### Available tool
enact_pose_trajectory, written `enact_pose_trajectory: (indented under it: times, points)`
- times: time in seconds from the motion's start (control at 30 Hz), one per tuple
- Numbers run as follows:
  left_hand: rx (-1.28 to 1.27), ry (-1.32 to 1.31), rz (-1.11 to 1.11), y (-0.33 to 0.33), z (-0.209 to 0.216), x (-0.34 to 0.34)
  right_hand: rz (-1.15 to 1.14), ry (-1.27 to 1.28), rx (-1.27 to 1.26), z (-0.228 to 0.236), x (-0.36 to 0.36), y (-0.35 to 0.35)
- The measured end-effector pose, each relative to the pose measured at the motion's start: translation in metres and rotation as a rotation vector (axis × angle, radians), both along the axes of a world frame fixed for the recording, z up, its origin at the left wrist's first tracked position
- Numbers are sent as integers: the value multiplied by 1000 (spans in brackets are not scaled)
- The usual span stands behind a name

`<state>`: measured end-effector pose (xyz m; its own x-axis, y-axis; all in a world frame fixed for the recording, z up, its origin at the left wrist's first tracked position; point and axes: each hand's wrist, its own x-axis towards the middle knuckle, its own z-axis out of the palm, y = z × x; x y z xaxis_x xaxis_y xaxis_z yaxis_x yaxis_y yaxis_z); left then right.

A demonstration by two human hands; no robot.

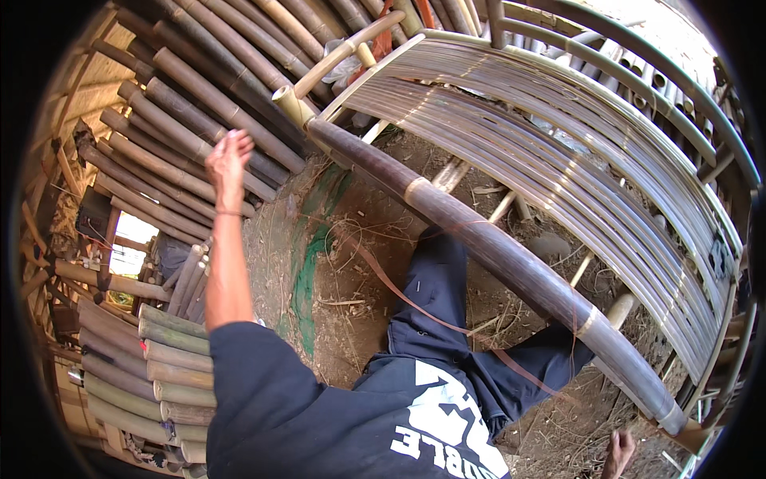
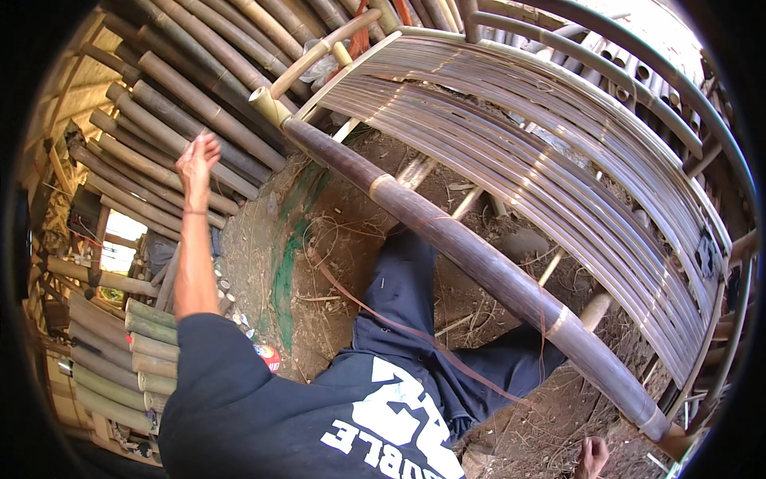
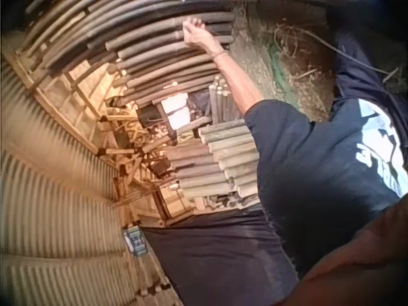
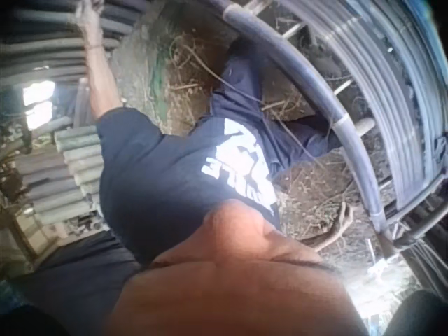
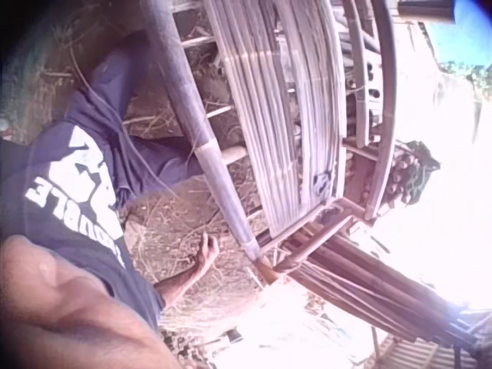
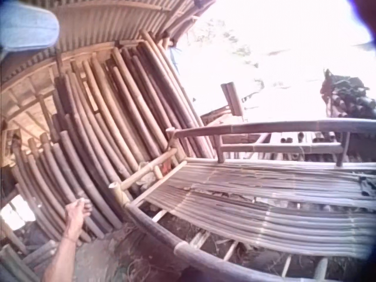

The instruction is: The person sits on the ground and weaves thin bamboo strips through a large circular bamboo frame. They pull the strips through the vertical supports and tie knots to secure the weave, working on the structure by hand.

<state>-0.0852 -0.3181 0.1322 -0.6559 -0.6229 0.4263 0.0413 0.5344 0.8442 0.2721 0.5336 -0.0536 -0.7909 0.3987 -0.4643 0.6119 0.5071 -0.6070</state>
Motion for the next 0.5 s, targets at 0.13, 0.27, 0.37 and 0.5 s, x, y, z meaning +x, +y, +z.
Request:
enact_pose_trajectory:
  times: [0.13, 0.27, 0.37, 0.5]
  points:
    - [385, 35, -874, 195, -41, 22, 229, 331, -181, 46, -117, -189]
    - [683, -370, -1466, 353, -126, 91, 276, 253, -234, 39, -157, -302]
    - [206, -353, -1743, 398, -192, 130, -88, 438, -328, 11, -122, -301]
    - [372, -610, -1939, 369, -177, 146, -431, 387, -183, 46, -69, -356]
